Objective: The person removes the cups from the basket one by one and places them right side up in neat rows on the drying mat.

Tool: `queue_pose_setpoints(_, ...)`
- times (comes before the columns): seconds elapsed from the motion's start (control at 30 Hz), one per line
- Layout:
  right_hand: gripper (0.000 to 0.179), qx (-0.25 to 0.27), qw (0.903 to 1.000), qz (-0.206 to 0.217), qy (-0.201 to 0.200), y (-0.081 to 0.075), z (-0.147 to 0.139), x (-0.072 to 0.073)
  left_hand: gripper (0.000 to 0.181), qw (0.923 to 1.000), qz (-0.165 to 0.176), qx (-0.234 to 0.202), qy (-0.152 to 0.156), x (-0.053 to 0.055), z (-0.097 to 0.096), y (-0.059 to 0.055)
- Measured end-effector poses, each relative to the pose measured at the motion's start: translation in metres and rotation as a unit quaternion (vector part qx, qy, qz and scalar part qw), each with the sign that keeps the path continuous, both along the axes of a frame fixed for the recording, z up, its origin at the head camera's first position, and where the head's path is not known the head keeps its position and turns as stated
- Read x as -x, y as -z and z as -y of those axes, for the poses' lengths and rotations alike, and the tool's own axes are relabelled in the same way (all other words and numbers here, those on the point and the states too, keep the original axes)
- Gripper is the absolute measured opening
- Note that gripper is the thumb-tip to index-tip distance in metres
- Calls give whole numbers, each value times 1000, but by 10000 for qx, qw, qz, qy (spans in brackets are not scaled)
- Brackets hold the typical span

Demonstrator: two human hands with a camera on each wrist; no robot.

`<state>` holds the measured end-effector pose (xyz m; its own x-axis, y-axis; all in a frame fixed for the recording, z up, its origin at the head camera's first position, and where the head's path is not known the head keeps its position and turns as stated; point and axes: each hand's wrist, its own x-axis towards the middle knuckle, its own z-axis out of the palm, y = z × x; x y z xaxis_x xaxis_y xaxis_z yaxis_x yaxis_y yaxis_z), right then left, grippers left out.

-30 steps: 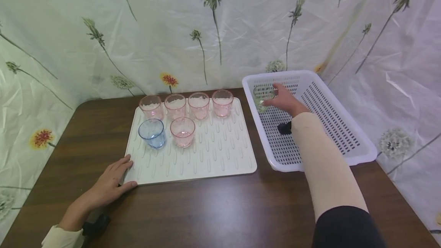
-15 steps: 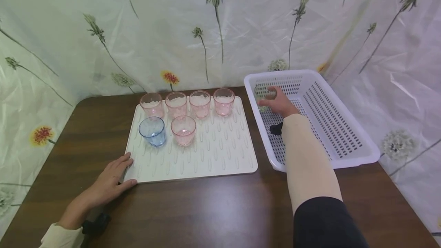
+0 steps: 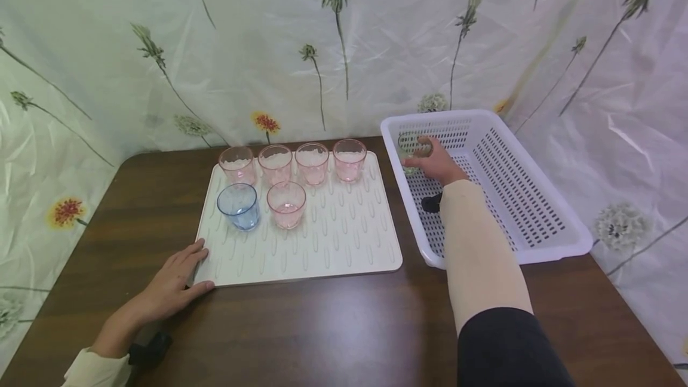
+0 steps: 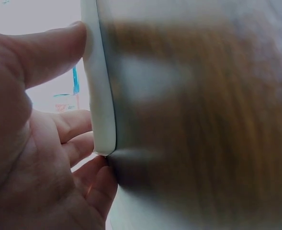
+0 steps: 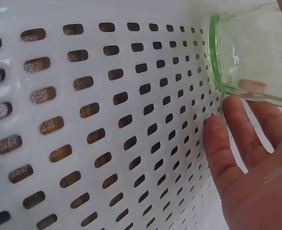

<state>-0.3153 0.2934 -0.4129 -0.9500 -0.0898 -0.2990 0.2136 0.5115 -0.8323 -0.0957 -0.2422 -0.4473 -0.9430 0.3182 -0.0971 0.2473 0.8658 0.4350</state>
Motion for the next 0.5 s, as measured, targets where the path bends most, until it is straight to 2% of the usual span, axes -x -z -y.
queue_pose_setpoints(0.5,92,-127,9998,76,-107,-4,-1,-2,70,10000,80,30,4,1,-1,0)
